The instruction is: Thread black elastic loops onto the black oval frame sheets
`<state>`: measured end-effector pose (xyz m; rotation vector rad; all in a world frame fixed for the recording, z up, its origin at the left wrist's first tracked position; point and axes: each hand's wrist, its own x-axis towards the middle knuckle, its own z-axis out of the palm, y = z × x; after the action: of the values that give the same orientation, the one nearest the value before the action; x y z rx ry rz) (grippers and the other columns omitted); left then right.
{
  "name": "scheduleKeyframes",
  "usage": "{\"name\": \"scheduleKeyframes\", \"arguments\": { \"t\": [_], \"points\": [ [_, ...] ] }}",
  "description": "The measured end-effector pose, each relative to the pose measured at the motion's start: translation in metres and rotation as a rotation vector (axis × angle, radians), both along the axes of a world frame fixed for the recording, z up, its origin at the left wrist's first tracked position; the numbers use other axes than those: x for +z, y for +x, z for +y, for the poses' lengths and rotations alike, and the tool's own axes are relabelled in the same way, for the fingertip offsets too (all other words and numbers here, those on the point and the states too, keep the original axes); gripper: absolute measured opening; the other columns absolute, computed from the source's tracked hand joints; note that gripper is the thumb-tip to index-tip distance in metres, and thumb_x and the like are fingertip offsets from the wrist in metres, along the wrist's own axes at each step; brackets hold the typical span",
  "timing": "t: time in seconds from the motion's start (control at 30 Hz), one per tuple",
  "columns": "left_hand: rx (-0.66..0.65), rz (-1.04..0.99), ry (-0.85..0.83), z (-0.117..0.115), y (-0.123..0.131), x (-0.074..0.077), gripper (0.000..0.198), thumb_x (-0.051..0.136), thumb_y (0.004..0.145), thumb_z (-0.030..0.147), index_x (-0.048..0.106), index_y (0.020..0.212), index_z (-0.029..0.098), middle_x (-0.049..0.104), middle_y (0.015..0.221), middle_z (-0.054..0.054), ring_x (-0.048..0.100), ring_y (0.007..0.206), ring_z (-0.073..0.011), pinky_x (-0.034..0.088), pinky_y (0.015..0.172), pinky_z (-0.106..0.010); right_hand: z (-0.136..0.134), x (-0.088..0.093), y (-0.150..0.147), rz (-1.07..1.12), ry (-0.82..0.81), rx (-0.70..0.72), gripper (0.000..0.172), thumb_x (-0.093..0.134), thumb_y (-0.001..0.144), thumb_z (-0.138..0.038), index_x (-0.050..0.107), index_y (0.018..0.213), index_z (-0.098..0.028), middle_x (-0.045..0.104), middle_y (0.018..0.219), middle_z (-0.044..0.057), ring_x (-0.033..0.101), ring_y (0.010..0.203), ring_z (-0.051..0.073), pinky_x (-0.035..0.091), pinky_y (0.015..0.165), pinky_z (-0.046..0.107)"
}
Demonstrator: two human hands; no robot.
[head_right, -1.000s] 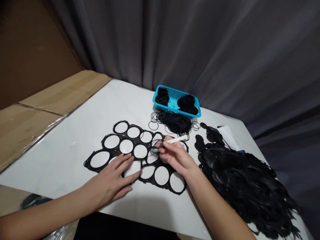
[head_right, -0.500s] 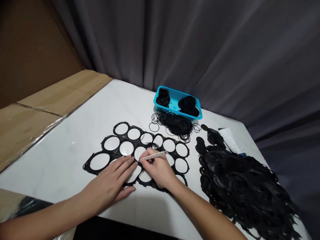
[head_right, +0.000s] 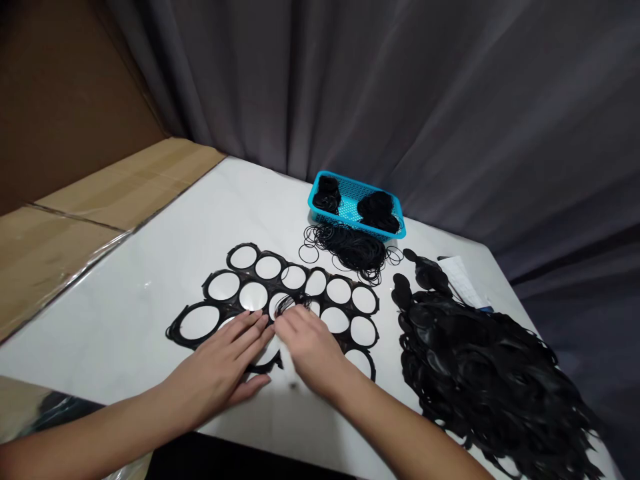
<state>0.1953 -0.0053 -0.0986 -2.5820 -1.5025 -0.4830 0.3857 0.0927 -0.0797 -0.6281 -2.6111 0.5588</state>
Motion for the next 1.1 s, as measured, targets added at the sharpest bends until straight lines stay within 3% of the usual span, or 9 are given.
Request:
{"name": "scheduleKeyframes", "arguments": {
  "t": [0.07, 0.2, 0.27, 0.4, 0.47, 0.63, 0.8, 0.93, 1.1],
  "points": [
    [-0.005, 0.000, -0.018, 0.000, 0.000, -0.001, 0.056, 0.058, 0.096, 0.045, 0.056, 0.134, 0.005, 0.064, 0.132, -0.017, 0.056, 0.126, -0.0356, 0.040, 0.109, -0.049, 0.017, 0.001, 0.005, -0.042, 0.130, -0.041, 0.018, 0.044, 0.095, -0.010, 0.057, 0.090, -0.020, 0.067, 0.093, 0.012, 0.058, 0.088, 0.026, 0.047, 0.078, 0.038],
    [-0.021, -0.018, -0.062, -0.002, -0.003, 0.004, 0.058, 0.057, 0.097, 0.048, 0.054, 0.137, 0.006, 0.062, 0.134, -0.018, 0.054, 0.127, -0.0355, 0.036, 0.111, -0.051, 0.082, 0.010, 0.029, 0.159, 0.076, -0.602, 0.018, 0.047, 0.094, -0.020, 0.052, 0.076, -0.022, 0.069, 0.087, 0.010, 0.060, 0.080, 0.025, 0.046, 0.074, 0.038],
    [-0.041, -0.037, -0.100, 0.001, -0.006, 0.013, 0.059, 0.055, 0.098, 0.052, 0.054, 0.136, 0.008, 0.063, 0.133, -0.017, 0.055, 0.125, -0.0354, 0.039, 0.107, -0.051, 0.107, 0.014, 0.040, 0.204, 0.025, -0.704, 0.017, 0.051, 0.092, -0.027, 0.052, 0.076, -0.023, 0.070, 0.086, 0.009, 0.061, 0.074, 0.024, 0.047, 0.070, 0.037],
    [-0.056, -0.085, -0.257, 0.024, -0.011, 0.034, 0.048, 0.047, 0.101, 0.055, 0.061, 0.123, 0.015, 0.067, 0.112, -0.011, 0.063, 0.102, -0.0292, 0.049, 0.088, -0.045, 0.112, 0.012, 0.039, 0.362, -0.598, -0.612, 0.027, 0.067, 0.084, -0.040, 0.050, 0.072, -0.023, 0.072, 0.084, 0.006, 0.060, 0.060, 0.017, 0.045, 0.052, 0.028],
    [-0.042, -0.081, -0.229, 0.040, -0.011, 0.037, 0.045, 0.043, 0.104, 0.050, 0.060, 0.124, 0.014, 0.065, 0.114, -0.012, 0.061, 0.106, -0.0286, 0.049, 0.090, -0.043, 0.101, 0.011, 0.027, 0.455, -0.879, -0.538, 0.033, 0.075, 0.079, -0.041, 0.049, 0.071, -0.023, 0.072, 0.086, 0.005, 0.059, 0.056, 0.013, 0.042, 0.046, 0.024],
    [-0.016, 0.009, -0.083, 0.065, -0.008, 0.017, 0.049, 0.045, 0.104, 0.046, 0.056, 0.129, 0.006, 0.060, 0.131, -0.020, 0.052, 0.127, -0.0335, 0.042, 0.105, -0.045, 0.079, 0.013, -0.001, 0.605, -1.172, -0.465, 0.042, 0.085, 0.068, -0.041, 0.048, 0.072, -0.022, 0.069, 0.090, 0.003, 0.071, 0.085, 0.020, 0.045, 0.049, 0.020],
    [-0.003, 0.052, -0.092, 0.061, -0.008, 0.004, 0.051, 0.053, 0.101, 0.045, 0.053, 0.136, 0.008, 0.058, 0.140, -0.019, 0.051, 0.132, -0.0344, 0.039, 0.109, -0.047, 0.066, 0.006, -0.004, 0.423, -1.044, -0.388, 0.029, 0.072, 0.083, -0.040, 0.050, 0.076, -0.022, 0.071, 0.096, 0.004, 0.067, 0.090, 0.019, 0.052, 0.076, 0.030],
    [0.014, 0.051, -0.123, 0.059, -0.008, 0.004, 0.054, 0.057, 0.098, 0.046, 0.053, 0.137, 0.009, 0.059, 0.140, -0.017, 0.050, 0.134, -0.0342, 0.037, 0.111, -0.047, 0.059, -0.001, -0.002, 0.278, -0.808, -0.363, 0.023, 0.063, 0.089, -0.038, 0.051, 0.077, -0.023, 0.070, 0.094, 0.003, 0.064, 0.089, 0.020, 0.047, 0.081, 0.034],
    [0.021, 0.045, -0.134, 0.059, -0.007, 0.000, 0.055, 0.053, 0.100, 0.048, 0.051, 0.139, 0.009, 0.058, 0.141, -0.018, 0.048, 0.136, -0.0345, 0.033, 0.113, -0.049, 0.056, 0.000, -0.004, 0.217, -0.702, -0.353, 0.021, 0.060, 0.089, -0.037, 0.051, 0.076, -0.023, 0.068, 0.092, 0.003, 0.062, 0.088, 0.021, 0.045, 0.081, 0.033]
  ]
}}
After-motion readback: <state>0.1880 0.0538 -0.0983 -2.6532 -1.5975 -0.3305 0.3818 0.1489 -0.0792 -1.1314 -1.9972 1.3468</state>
